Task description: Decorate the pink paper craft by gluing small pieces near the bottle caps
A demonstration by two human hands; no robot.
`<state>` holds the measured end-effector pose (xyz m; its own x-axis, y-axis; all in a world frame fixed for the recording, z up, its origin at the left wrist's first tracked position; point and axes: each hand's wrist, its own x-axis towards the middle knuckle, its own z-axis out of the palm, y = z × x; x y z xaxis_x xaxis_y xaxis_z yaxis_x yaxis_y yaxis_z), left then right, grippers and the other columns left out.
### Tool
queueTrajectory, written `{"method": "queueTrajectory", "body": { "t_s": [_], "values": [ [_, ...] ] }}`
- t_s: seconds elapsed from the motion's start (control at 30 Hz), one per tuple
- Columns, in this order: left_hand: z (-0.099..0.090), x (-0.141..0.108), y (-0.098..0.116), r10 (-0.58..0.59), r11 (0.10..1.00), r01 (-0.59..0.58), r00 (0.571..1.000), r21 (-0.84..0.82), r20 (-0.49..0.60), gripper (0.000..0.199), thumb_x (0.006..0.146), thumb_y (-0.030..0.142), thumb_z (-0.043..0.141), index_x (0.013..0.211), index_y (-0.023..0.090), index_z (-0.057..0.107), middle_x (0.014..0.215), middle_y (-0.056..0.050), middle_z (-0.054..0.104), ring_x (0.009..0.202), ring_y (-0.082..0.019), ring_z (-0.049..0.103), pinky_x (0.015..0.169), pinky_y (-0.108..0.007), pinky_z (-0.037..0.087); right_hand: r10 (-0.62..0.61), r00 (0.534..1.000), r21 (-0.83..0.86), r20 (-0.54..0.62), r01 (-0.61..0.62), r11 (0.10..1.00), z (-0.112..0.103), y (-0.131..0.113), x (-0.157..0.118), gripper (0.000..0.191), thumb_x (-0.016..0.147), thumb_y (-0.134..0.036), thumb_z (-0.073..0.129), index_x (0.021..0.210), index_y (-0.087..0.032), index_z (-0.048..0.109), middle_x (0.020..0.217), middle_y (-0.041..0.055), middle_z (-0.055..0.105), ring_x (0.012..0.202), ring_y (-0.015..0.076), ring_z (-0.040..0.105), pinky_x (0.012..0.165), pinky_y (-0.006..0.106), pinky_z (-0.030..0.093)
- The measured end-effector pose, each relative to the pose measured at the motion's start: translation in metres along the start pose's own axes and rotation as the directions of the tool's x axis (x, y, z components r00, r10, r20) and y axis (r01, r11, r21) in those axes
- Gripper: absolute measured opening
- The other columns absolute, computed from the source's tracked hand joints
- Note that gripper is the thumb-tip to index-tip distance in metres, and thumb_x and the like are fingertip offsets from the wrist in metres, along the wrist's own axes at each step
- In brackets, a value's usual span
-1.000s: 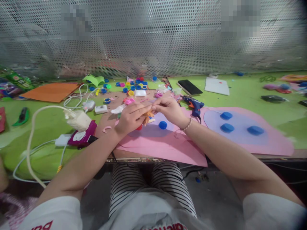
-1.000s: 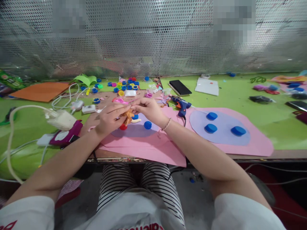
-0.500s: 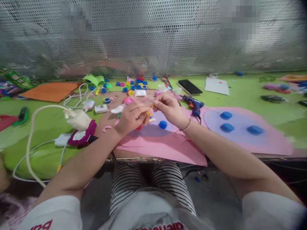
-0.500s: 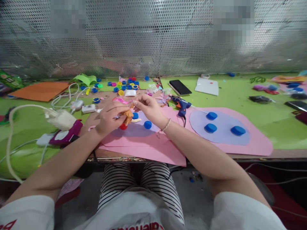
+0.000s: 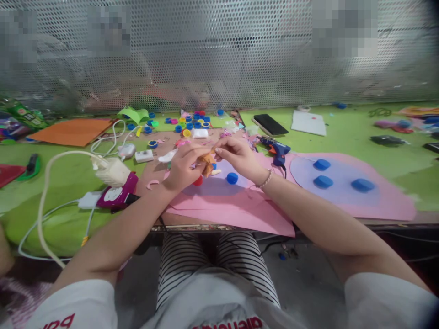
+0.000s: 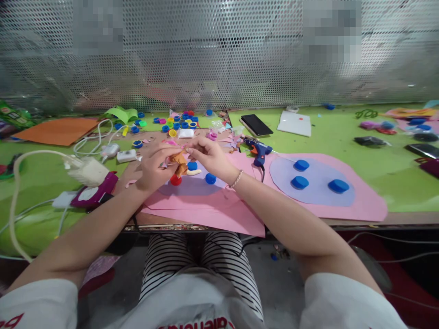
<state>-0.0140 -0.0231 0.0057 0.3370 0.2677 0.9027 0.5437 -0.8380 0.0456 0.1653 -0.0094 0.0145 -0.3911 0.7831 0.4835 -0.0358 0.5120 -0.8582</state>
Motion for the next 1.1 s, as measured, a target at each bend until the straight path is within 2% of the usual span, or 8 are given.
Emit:
{"method": "queueTrajectory", "body": {
  "t_s": [0.13, 0.27, 0.5, 0.7, 0.8, 0.97, 1.1],
  "values": [
    [0.0008, -0.0015, 0.0026, -0.019, 1.000, 0.018, 1.000, 0.015, 0.026, 0.031, 0.073, 0.008, 0.056, 0.101, 0.020, 0.057, 0.094, -0.005, 0.064, 0.089, -0.015, 0.060, 0.080, -0.030, 0.052, -0.030, 0.999, -0.001, 0.036, 0.031, 1.000, 0.0055, 0.0021, -0.0009, 0.023, 0.080, -0.039, 0.058, 0.084, -0.017, 0.051, 0.071, -0.0016, 0.054, 0.064, 0.0079, 0.055, 0.060, 0.023, 0.049],
    [0.0002, -0.0014, 0.0031, -0.036, 0.999, 0.035, 0.999, 0.018, 0.031, 0.026, 0.074, 0.011, 0.057, 0.099, 0.021, 0.059, 0.093, -0.004, 0.063, 0.089, -0.015, 0.059, 0.081, -0.030, 0.051, -0.061, 0.997, -0.024, 0.055, 0.063, 0.998, 0.0072, 0.0019, -0.0008, 0.023, 0.080, -0.039, 0.058, 0.084, -0.018, 0.051, 0.072, -0.0016, 0.054, 0.064, 0.0080, 0.053, 0.060, 0.023, 0.047],
    [0.0000, -0.0020, -0.0007, 0.034, 0.998, -0.031, 0.998, -0.059, 0.053, 0.032, 0.074, 0.007, 0.055, 0.103, 0.020, 0.061, 0.098, -0.005, 0.062, 0.091, -0.015, 0.060, 0.081, -0.030, 0.052, -0.043, 0.999, 0.008, 0.024, 0.043, 0.999, 0.0033, 0.0035, 0.0000, 0.028, 0.081, -0.044, 0.056, 0.077, -0.018, 0.048, 0.069, -0.0024, 0.050, 0.063, 0.0074, 0.052, 0.060, 0.022, 0.048],
    [0.0022, -0.0008, 0.0001, -0.056, 0.998, 0.057, 0.998, -0.034, 0.033, 0.029, 0.070, 0.008, 0.057, 0.096, 0.020, 0.061, 0.093, -0.004, 0.063, 0.089, -0.016, 0.060, 0.082, -0.032, 0.051, 0.000, 0.999, 0.052, -0.034, 0.002, 0.999, 0.0041, -0.0001, 0.0003, 0.030, 0.077, -0.045, 0.060, 0.074, -0.018, 0.047, 0.069, -0.0021, 0.054, 0.063, 0.0073, 0.056, 0.058, 0.021, 0.050],
    [0.0030, -0.0002, 0.0006, -0.084, 0.996, 0.084, 0.996, -0.025, 0.036, 0.029, 0.069, 0.008, 0.058, 0.095, 0.021, 0.061, 0.092, -0.003, 0.064, 0.088, -0.016, 0.060, 0.080, -0.032, 0.051, 0.024, 0.997, 0.086, -0.072, -0.018, 0.996, 0.0035, -0.0006, 0.0014, 0.028, 0.073, -0.042, 0.066, 0.075, -0.018, 0.049, 0.068, -0.0023, 0.058, 0.062, 0.0080, 0.058, 0.055, 0.021, 0.050],
    [0.0031, -0.0001, 0.0008, -0.125, 0.991, 0.127, 0.991, -0.038, 0.051, 0.029, 0.070, 0.007, 0.056, 0.095, 0.022, 0.060, 0.092, -0.003, 0.063, 0.091, -0.017, 0.059, 0.083, -0.034, 0.049, 0.067, 0.994, 0.068, -0.090, -0.061, 0.996, 0.0015, -0.0012, 0.0027, 0.028, 0.067, -0.038, 0.071, 0.082, -0.016, 0.062, 0.070, -0.0004, 0.063, 0.061, 0.0088, 0.058, 0.057, 0.024, 0.051],
    [0.0028, -0.0002, 0.0005, -0.141, 0.989, 0.144, 0.987, -0.023, 0.075, 0.027, 0.070, 0.008, 0.057, 0.092, 0.022, 0.060, 0.091, -0.002, 0.063, 0.090, -0.017, 0.059, 0.082, -0.034, 0.049, 0.085, 0.991, 0.040, -0.107, -0.081, 0.996, 0.0008, -0.0026, 0.0031, 0.029, 0.064, -0.041, 0.073, 0.076, -0.015, 0.065, 0.069, 0.0003, 0.063, 0.058, 0.0080, 0.055, 0.055, 0.023, 0.050]
  ]
}}
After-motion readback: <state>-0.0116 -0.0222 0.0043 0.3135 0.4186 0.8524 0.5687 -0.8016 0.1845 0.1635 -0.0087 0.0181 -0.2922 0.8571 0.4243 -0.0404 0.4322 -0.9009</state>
